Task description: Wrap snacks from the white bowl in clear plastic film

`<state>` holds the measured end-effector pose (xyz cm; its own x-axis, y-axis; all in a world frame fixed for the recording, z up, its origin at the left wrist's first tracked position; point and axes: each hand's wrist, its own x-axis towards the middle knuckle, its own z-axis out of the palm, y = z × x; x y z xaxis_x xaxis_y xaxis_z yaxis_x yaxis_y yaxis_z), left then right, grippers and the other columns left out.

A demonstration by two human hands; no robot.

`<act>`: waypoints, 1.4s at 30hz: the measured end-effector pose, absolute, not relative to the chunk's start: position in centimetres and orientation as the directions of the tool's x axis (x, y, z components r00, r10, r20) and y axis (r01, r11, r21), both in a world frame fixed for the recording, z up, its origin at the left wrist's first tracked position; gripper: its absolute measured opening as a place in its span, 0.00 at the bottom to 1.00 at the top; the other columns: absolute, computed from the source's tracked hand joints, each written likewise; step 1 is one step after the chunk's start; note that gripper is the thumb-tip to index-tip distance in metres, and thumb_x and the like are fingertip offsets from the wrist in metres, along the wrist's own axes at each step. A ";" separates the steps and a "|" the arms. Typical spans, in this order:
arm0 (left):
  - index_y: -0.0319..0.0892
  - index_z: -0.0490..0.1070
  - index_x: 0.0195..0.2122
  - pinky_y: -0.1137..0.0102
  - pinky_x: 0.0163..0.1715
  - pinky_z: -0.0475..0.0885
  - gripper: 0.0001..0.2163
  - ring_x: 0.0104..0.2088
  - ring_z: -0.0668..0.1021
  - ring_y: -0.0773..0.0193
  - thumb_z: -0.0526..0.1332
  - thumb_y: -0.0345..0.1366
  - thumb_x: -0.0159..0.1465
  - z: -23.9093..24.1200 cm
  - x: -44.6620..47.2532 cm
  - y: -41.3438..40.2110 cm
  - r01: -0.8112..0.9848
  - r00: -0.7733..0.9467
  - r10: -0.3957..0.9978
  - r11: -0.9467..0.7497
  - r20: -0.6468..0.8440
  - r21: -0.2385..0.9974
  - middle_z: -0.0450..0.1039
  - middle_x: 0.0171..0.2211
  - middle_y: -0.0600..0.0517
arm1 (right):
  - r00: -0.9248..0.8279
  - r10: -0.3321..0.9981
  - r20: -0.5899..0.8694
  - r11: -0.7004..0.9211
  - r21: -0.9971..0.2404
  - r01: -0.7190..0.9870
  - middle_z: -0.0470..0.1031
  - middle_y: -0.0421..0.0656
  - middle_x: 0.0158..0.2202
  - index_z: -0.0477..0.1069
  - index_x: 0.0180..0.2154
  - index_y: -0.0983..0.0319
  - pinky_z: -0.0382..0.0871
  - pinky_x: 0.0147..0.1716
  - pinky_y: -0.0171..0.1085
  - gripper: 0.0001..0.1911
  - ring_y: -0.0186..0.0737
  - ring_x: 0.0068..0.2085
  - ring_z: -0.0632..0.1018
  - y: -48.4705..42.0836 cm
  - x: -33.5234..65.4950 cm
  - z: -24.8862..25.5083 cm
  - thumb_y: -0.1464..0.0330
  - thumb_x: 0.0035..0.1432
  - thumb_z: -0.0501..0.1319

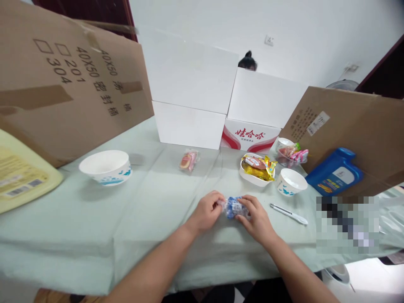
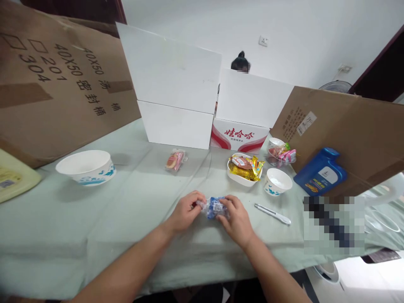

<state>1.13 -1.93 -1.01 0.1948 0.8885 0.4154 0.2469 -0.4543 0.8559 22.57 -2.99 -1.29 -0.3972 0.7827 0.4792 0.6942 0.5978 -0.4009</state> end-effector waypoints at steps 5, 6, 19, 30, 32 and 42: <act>0.42 0.64 0.27 0.72 0.28 0.71 0.05 0.29 0.77 0.65 0.51 0.27 0.54 -1.8 0.8 -0.8 0.162 -0.038 0.930 -0.355 0.365 0.921 0.76 0.32 0.51 | -0.269 0.807 0.526 0.551 -0.507 0.663 0.75 0.47 0.45 0.73 0.41 0.59 0.75 0.35 0.39 0.08 0.41 0.40 0.78 -2.6 26.2 -0.6 0.68 0.64 0.56; 0.42 0.64 0.28 0.72 0.29 0.71 0.06 0.30 0.77 0.64 0.51 0.26 0.53 -1.9 0.7 -0.7 0.168 -0.096 0.924 -0.352 0.371 0.921 0.75 0.33 0.50 | -0.239 0.808 0.539 0.535 -0.499 0.682 0.76 0.46 0.41 0.73 0.38 0.59 0.75 0.36 0.40 0.08 0.40 0.38 0.78 -2.7 26.6 -0.5 0.69 0.64 0.55; 0.41 0.67 0.52 0.60 0.51 0.71 0.15 0.50 0.74 0.54 0.59 0.32 0.63 -0.8 0.4 -2.1 0.616 0.428 0.774 -0.627 0.467 0.476 0.72 0.49 0.44 | -0.288 0.864 0.413 0.471 -0.460 0.753 0.73 0.47 0.39 0.69 0.50 0.59 0.73 0.33 0.40 0.17 0.40 0.32 0.75 -4.1 20.5 -0.5 0.62 0.61 0.58; 0.40 0.74 0.38 0.64 0.42 0.72 0.07 0.39 0.75 0.57 0.58 0.25 0.64 -1.6 0.8 -1.7 0.757 0.276 0.859 -0.471 0.431 0.453 0.75 0.36 0.48 | 0.174 0.880 0.442 0.123 -0.565 0.816 0.75 0.45 0.30 0.70 0.35 0.61 0.72 0.31 0.43 0.13 0.43 0.29 0.76 -3.6 31.4 -1.4 0.58 0.58 0.55; 0.41 0.74 0.37 0.63 0.42 0.72 0.08 0.39 0.74 0.57 0.56 0.25 0.65 -1.4 0.9 -1.8 0.760 0.258 0.847 -0.475 0.465 0.444 0.75 0.36 0.48 | 0.087 0.821 0.565 0.253 -0.495 0.831 0.75 0.47 0.35 0.71 0.36 0.61 0.73 0.35 0.43 0.11 0.44 0.35 0.76 -4.0 30.4 -0.9 0.60 0.60 0.56; 0.43 0.74 0.37 0.57 0.50 0.67 0.09 0.48 0.74 0.55 0.55 0.27 0.64 0.4 1.2 -3.6 0.619 0.412 0.462 -0.775 0.785 0.131 0.78 0.41 0.49 | -0.567 0.697 0.440 0.677 -0.141 0.723 0.63 0.54 0.62 0.63 0.58 0.60 0.60 0.58 0.58 0.24 0.55 0.64 0.61 -3.4 24.0 1.9 0.64 0.60 0.61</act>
